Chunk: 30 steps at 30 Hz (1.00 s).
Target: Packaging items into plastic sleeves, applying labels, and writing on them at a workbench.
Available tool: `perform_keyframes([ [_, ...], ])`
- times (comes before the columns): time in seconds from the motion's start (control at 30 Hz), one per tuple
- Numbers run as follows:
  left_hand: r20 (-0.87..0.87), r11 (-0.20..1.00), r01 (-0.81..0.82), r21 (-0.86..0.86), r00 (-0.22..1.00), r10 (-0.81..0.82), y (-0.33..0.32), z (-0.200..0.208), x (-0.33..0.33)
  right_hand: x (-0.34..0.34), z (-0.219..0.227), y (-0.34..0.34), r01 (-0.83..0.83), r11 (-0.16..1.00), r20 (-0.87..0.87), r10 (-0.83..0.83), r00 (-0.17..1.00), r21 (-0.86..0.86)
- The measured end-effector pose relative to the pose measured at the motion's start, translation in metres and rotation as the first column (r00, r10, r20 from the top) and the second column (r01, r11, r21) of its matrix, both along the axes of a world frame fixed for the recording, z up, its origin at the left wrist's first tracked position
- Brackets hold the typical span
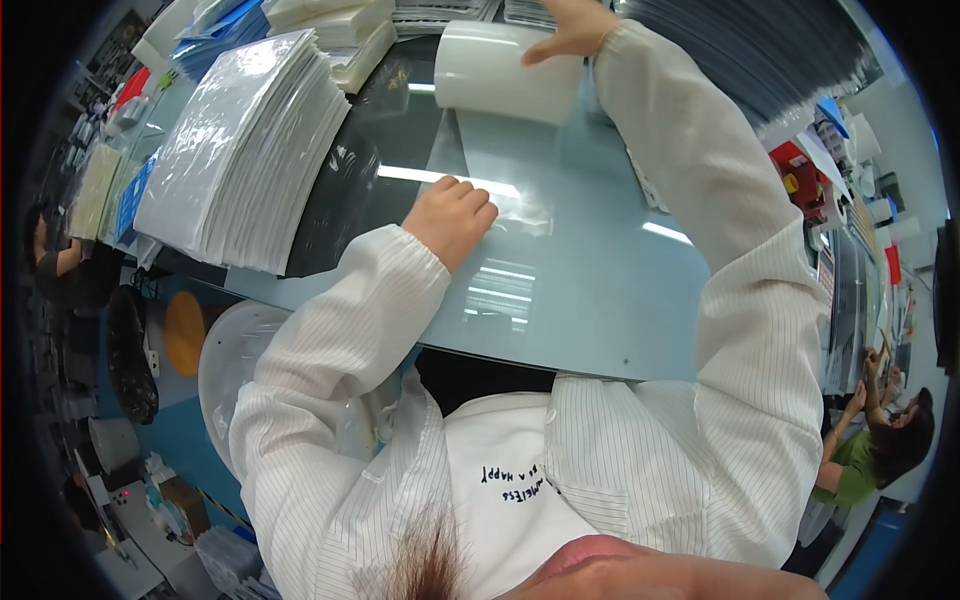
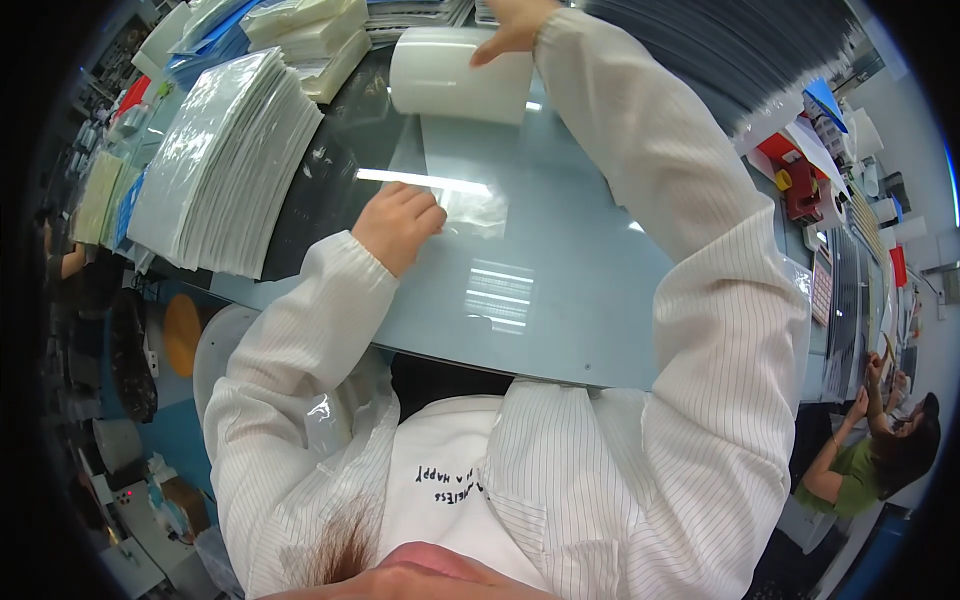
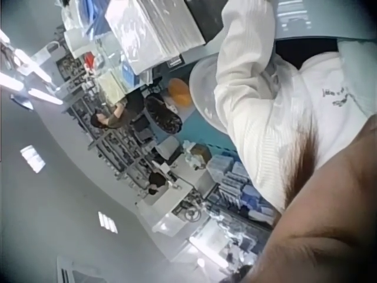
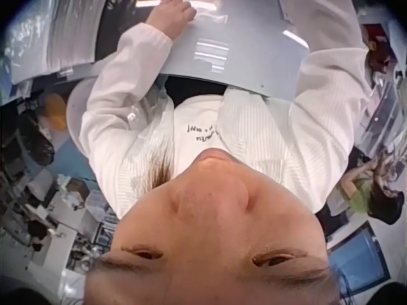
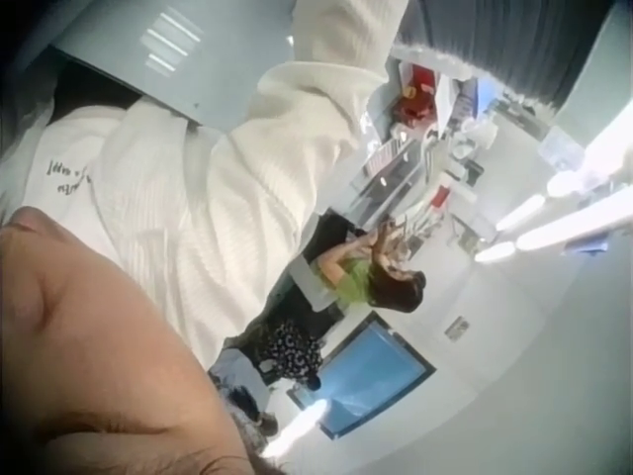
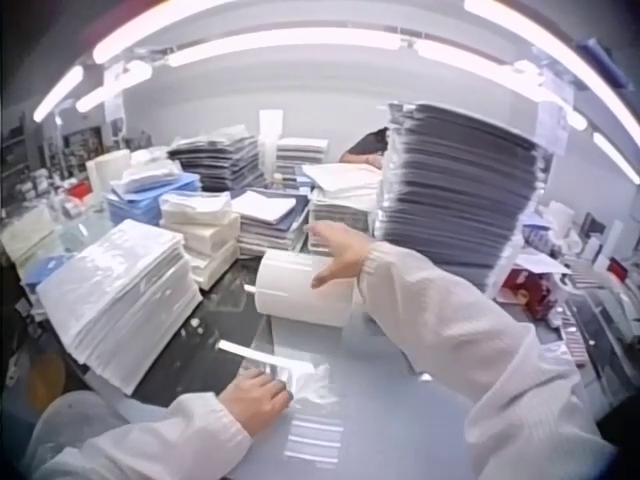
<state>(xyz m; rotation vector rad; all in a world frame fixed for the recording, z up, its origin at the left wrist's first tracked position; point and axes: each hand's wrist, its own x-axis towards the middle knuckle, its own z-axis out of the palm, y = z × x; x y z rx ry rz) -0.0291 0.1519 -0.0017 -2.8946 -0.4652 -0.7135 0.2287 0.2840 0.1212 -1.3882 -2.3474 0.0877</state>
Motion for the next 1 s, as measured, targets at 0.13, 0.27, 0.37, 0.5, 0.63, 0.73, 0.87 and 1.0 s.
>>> perform_keyframes([
  [0.13, -0.018, 0.999, -0.008, -0.044, 1.000, 0.007, -0.021, -0.008, -0.003, -0.049, -0.042, -0.025, 0.259, 0.964, 0.370, -0.260, 0.892, 0.053],
  [0.27, -0.066, 1.000, 0.021, 0.021, 0.998, -0.020, -0.047, 0.005, -0.018, -0.052, -0.037, -0.029, 0.183, 0.904, 0.289, -0.307, 0.907, 0.385],
  [0.37, -0.100, 0.997, 0.066, -0.039, 0.993, -0.070, -0.080, 0.017, -0.046, -0.034, -0.022, -0.015, 0.204, 0.955, 0.226, -0.252, 0.941, 0.214],
  [0.5, -0.062, 0.990, 0.061, -0.131, 0.996, -0.070, -0.129, 0.012, -0.071, 0.002, -0.018, 0.046, 0.206, 0.978, 0.088, -0.209, 0.974, 0.038],
  [0.63, -0.064, 0.944, 0.100, -0.316, 0.990, -0.126, -0.172, 0.021, -0.094, -0.057, -0.038, 0.009, 0.207, 0.971, 0.034, -0.213, 0.977, 0.118],
  [0.73, -0.016, 0.934, 0.048, -0.355, 0.998, -0.058, -0.196, 0.018, -0.114, -0.060, -0.059, -0.018, 0.188, 0.932, 0.324, -0.289, 0.901, 0.310],
  [0.87, 0.022, 0.920, -0.037, -0.389, 0.999, 0.049, -0.217, 0.020, -0.133, -0.033, -0.025, -0.004, 0.354, 0.926, 0.110, -0.342, 0.933, -0.127],
  [1.0, 0.037, 0.898, 0.020, -0.439, 0.999, -0.004, -0.233, 0.006, -0.143, 0.020, -0.051, 0.054, 0.511, 0.858, 0.071, -0.507, 0.859, -0.057],
])
